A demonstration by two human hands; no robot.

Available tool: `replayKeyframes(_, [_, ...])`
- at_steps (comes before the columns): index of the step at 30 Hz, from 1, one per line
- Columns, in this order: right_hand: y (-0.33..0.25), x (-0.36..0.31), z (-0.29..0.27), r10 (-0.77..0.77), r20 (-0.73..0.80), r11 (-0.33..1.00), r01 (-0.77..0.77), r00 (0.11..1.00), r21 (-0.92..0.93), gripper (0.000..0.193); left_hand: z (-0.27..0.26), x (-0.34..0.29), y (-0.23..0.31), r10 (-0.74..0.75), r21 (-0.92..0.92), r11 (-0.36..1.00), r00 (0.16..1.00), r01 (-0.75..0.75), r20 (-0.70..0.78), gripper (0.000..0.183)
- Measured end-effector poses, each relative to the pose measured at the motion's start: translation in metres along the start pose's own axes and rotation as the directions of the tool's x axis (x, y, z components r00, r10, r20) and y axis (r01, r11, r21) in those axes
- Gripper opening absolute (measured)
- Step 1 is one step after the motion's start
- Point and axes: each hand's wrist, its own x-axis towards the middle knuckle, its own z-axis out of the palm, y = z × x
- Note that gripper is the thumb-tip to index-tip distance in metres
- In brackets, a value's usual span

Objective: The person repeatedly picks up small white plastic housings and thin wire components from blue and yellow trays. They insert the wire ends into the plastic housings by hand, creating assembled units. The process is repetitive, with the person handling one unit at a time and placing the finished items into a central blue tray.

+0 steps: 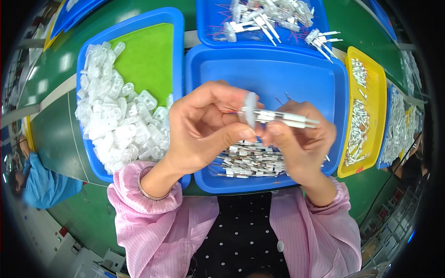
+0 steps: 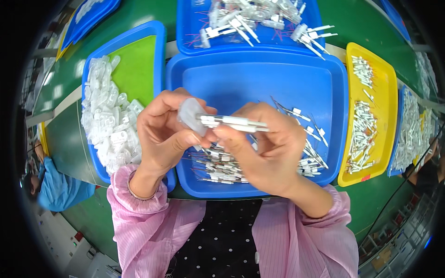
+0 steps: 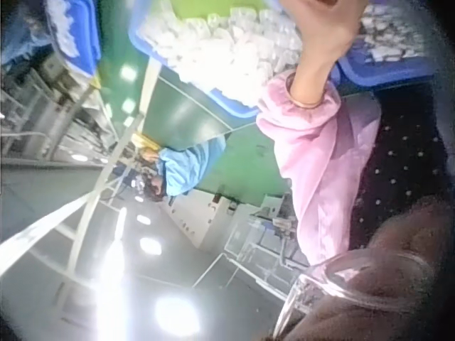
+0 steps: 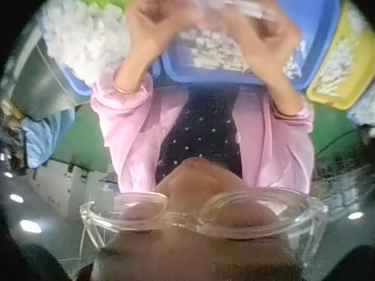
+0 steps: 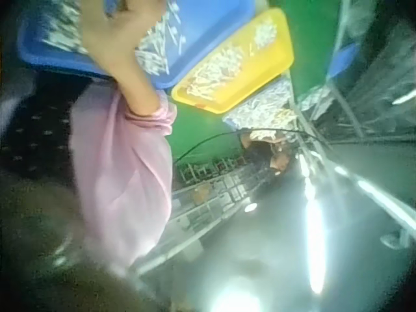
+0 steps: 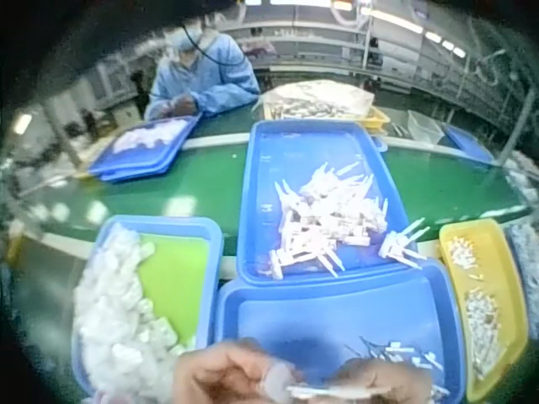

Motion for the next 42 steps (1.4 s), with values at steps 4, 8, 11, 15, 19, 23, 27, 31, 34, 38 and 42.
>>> replayKeyframes(4, [-0.038,0.019,-0.009,0.156,-0.071,0.976,-0.165,0.985,-0.143,0.008,-0.007,0.010,0.021,0.181,0.473,0.875,0.975,-0.101,-0.127,0.034])
replayKeyframes(8, [-0.051,0.087,-0.051,-0.008,0.037,0.783,0.029,0.999,-0.621,0.014,-0.038,0.008,0.050,0.291,0.982,-0.017,0.941,0.186,-0.173,0.022])
replayKeyframes(11, [-0.052,0.149,-0.039,-0.061,-0.145,0.690,-0.063,0.988,-0.721,0.017,-0.050,-0.006,0.055,0.153,0.911,-0.323,0.964,0.257,-0.218,0.023])
replayKeyframes(15, [-0.043,0.214,-0.067,-0.084,-0.115,0.593,-0.043,0.990,-0.804,0.020,-0.045,-0.009,0.053,0.035,0.867,-0.399,0.950,0.298,-0.310,0.028])
replayKeyframes(19, [-0.046,0.191,-0.059,-0.579,0.245,-0.139,0.202,0.777,-0.969,0.018,-0.044,-0.002,0.058,-0.005,0.889,-0.368,0.955,0.273,-0.295,0.024])
replayKeyframes(23, [-0.013,0.108,-0.015,-0.247,0.556,0.101,0.592,0.794,-0.800,0.013,-0.060,-0.013,0.056,0.089,0.904,-0.253,0.939,0.344,-0.332,0.018])
replayKeyframes(27, [0.000,0.027,-0.001,0.273,0.716,0.422,0.589,0.643,-0.690,0.016,-0.048,0.004,0.053,0.227,0.935,0.299,0.937,0.193,-0.266,0.011])
replayKeyframes(31, [0.017,0.006,0.003,0.263,0.708,0.332,0.627,0.655,-0.704,0.016,-0.023,0.010,0.046,0.021,0.525,0.837,0.948,0.157,-0.316,0.011])
replayKeyframes(34, [0.015,0.007,0.001,0.209,0.712,0.307,0.646,0.670,-0.699,0.017,-0.024,0.012,0.038,-0.053,0.414,0.894,0.957,0.173,-0.285,0.022])
replayKeyframes(38, [-0.005,0.018,-0.009,0.020,0.595,0.506,0.505,0.804,-0.699,0.011,-0.024,0.011,0.030,-0.233,0.126,0.954,0.937,0.272,-0.259,0.033])
replayKeyframes(42, [-0.014,0.022,-0.012,-0.196,0.272,0.835,0.306,0.942,-0.458,0.012,-0.009,0.012,0.022,-0.348,-0.021,0.937,0.932,0.348,-0.097,0.037])
